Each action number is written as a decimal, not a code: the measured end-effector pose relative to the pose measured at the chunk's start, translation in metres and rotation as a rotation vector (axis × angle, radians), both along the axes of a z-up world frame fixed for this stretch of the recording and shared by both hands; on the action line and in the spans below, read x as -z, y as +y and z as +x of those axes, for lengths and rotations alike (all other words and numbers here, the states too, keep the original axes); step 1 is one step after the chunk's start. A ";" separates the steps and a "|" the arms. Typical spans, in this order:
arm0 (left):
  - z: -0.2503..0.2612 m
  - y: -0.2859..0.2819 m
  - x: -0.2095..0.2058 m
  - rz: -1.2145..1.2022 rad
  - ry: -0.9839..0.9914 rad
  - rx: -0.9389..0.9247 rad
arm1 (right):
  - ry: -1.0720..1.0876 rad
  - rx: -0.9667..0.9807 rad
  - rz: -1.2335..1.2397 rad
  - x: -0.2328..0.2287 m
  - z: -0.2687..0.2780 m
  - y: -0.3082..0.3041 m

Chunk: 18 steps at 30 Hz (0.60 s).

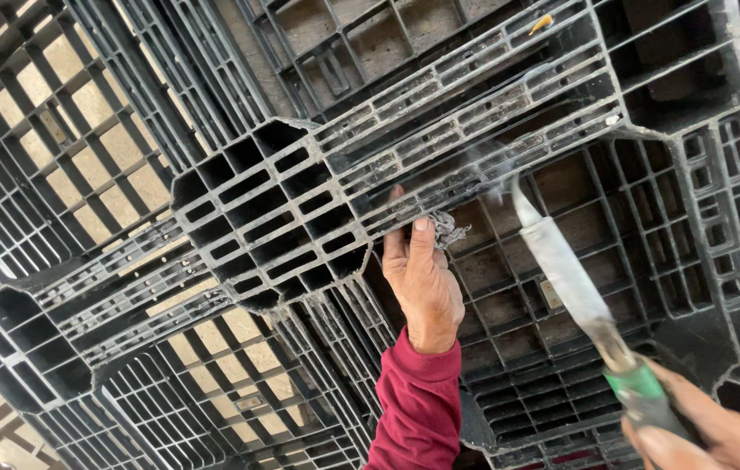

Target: The person is using a heated cutting tool to melt and remove specific sections of a black plastic pallet while using their hands and pliers to manipulate the plastic.

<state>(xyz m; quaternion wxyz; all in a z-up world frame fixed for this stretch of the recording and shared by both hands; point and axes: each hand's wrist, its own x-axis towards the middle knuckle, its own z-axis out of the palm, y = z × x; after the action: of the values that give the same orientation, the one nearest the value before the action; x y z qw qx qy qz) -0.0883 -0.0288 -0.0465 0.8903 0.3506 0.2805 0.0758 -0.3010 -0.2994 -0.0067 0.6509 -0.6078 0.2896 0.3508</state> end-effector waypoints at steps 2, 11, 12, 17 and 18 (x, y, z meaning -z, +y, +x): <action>0.002 -0.001 -0.002 -0.003 -0.038 0.020 | 0.056 -0.176 -0.236 0.007 0.015 0.006; -0.004 0.007 -0.002 -0.069 -0.088 0.118 | -0.260 -0.425 -0.675 0.001 0.074 0.034; -0.004 0.008 -0.002 -0.076 -0.096 0.127 | -0.266 -0.414 -0.677 0.001 0.075 0.035; -0.004 0.010 0.000 -0.068 -0.027 0.111 | -0.274 -0.466 -0.715 0.001 0.084 0.043; -0.004 0.010 0.000 -0.062 -0.026 0.116 | -0.311 -0.473 -0.709 0.001 0.085 0.044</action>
<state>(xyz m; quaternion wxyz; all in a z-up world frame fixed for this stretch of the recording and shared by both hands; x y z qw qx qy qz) -0.0921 -0.0188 -0.0469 0.9071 0.3377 0.2505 0.0201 -0.2165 -0.2556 -0.0078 0.3401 -0.8883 0.1437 0.2733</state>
